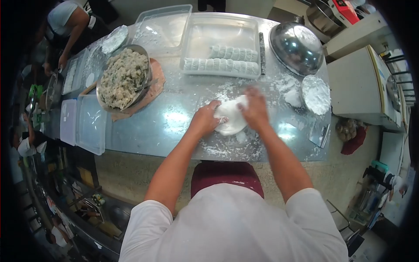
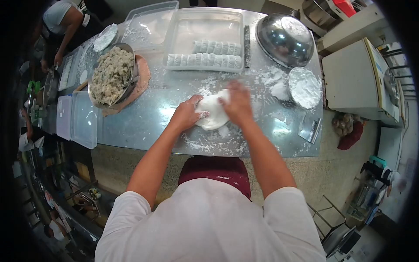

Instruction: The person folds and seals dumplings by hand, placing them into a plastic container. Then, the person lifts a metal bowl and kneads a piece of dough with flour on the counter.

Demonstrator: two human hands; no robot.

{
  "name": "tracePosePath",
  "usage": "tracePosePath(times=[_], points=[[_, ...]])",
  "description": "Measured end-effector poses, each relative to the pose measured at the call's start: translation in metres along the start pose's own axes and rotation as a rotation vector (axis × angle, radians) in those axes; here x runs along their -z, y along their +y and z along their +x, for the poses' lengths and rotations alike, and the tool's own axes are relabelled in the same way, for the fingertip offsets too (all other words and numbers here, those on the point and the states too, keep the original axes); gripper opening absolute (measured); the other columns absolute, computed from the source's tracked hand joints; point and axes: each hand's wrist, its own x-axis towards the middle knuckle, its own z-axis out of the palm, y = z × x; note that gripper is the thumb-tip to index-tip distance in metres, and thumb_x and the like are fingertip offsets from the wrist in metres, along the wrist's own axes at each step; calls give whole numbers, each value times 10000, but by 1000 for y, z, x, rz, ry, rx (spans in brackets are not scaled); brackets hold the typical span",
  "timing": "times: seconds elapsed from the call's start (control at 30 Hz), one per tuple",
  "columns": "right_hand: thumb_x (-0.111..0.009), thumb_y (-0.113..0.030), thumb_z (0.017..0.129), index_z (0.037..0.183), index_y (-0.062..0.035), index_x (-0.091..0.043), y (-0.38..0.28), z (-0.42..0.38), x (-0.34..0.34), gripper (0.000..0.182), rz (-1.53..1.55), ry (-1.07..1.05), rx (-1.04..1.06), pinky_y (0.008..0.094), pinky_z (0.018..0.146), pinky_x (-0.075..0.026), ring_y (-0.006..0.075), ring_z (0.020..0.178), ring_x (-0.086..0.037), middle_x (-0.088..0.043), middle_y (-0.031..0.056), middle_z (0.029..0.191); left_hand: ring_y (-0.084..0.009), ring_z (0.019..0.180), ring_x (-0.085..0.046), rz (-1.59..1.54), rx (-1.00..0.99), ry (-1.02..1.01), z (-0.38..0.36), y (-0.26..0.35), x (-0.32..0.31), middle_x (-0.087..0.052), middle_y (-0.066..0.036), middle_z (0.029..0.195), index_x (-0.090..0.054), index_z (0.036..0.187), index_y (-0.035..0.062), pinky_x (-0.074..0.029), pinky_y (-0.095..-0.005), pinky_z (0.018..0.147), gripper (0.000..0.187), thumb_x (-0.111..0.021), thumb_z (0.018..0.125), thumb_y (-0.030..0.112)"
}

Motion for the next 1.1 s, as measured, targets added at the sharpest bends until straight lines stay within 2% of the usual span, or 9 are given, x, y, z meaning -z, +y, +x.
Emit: tracePosePath(times=[0.1, 0.17, 0.3, 0.43, 0.57, 0.67, 0.8, 0.93, 1.1], points=[[-517, -431, 1027, 1429, -71, -530, -28, -14, -26, 540, 341, 24, 93, 500, 1196, -266, 360, 1450, -376, -479, 204, 1510, -383, 1126, -664, -97, 71, -45, -2, 3, -11, -660, -258, 1243, -565, 1358, 48, -527, -414, 945, 623, -813, 816, 229], [-616, -382, 968, 1302, -74, -627, -51, -33, -15, 454, 1128, -134, -228, 470, 1105, -387, 366, 1300, -509, -579, 191, 1356, -366, 1078, -683, -317, 48, -7, -8, -19, -39, -674, -257, 1188, -527, 1396, 52, -537, -405, 917, 632, -774, 825, 166], [-755, -275, 780, 1076, -89, -707, -74, -62, 14, 353, 428, 134, -63, 461, 938, -446, 321, 1096, -579, -635, 100, 1107, -346, 1025, -693, -645, -28, -174, -61, -3, -48, -684, -233, 1129, -485, 1419, 60, -545, -403, 880, 647, -736, 826, 120], [-753, -279, 772, 1009, -150, -721, -70, -17, -12, 271, -31, 178, 189, 457, 974, -393, 272, 1089, -568, -641, 64, 1097, -413, 972, -698, -185, 132, -48, -43, -2, -30, -701, -247, 1032, -466, 1403, 77, -546, -449, 860, 647, -741, 823, 155], [-728, -277, 808, 934, -122, -696, -66, 21, -13, 202, 81, 227, 253, 450, 952, -407, 294, 1081, -570, -645, 81, 1055, -474, 940, -674, 33, 166, 44, -10, -3, -12, -708, -262, 995, -518, 1309, 110, -537, -537, 831, 595, -784, 782, 185], [-748, -255, 773, 875, -125, -678, -68, 12, 1, 180, 183, 88, 167, 458, 856, -436, 294, 974, -594, -641, 77, 982, -456, 947, -680, 38, 106, 28, -16, 5, -14, -702, -262, 975, -541, 1222, 85, -537, -504, 821, 492, -767, 802, 204], [-738, -230, 766, 842, -121, -674, -73, -43, 17, 147, 249, 23, 162, 446, 790, -451, 306, 865, -610, -617, 85, 867, -441, 945, -684, -175, -62, -246, -50, -20, -43, -696, -266, 973, -512, 1369, 86, -542, -485, 816, 638, -769, 803, 228], [-748, -205, 738, 807, -140, -664, -71, -4, -20, 127, 76, 186, 271, 418, 761, -437, 291, 837, -593, -576, 77, 802, -523, 927, -650, -138, 154, -32, -50, -12, -30, -683, -317, 939, -460, 1378, 28, -524, -558, 851, 680, -748, 771, 134], [-755, -186, 787, 908, -100, -716, -61, 26, -18, 153, 339, 188, 210, 446, 848, -472, 326, 950, -601, -636, 115, 914, -486, 1014, -662, 51, 117, -74, -21, 4, 1, -689, -294, 1041, -482, 1355, 34, -524, -539, 879, 787, -836, 769, 424]])
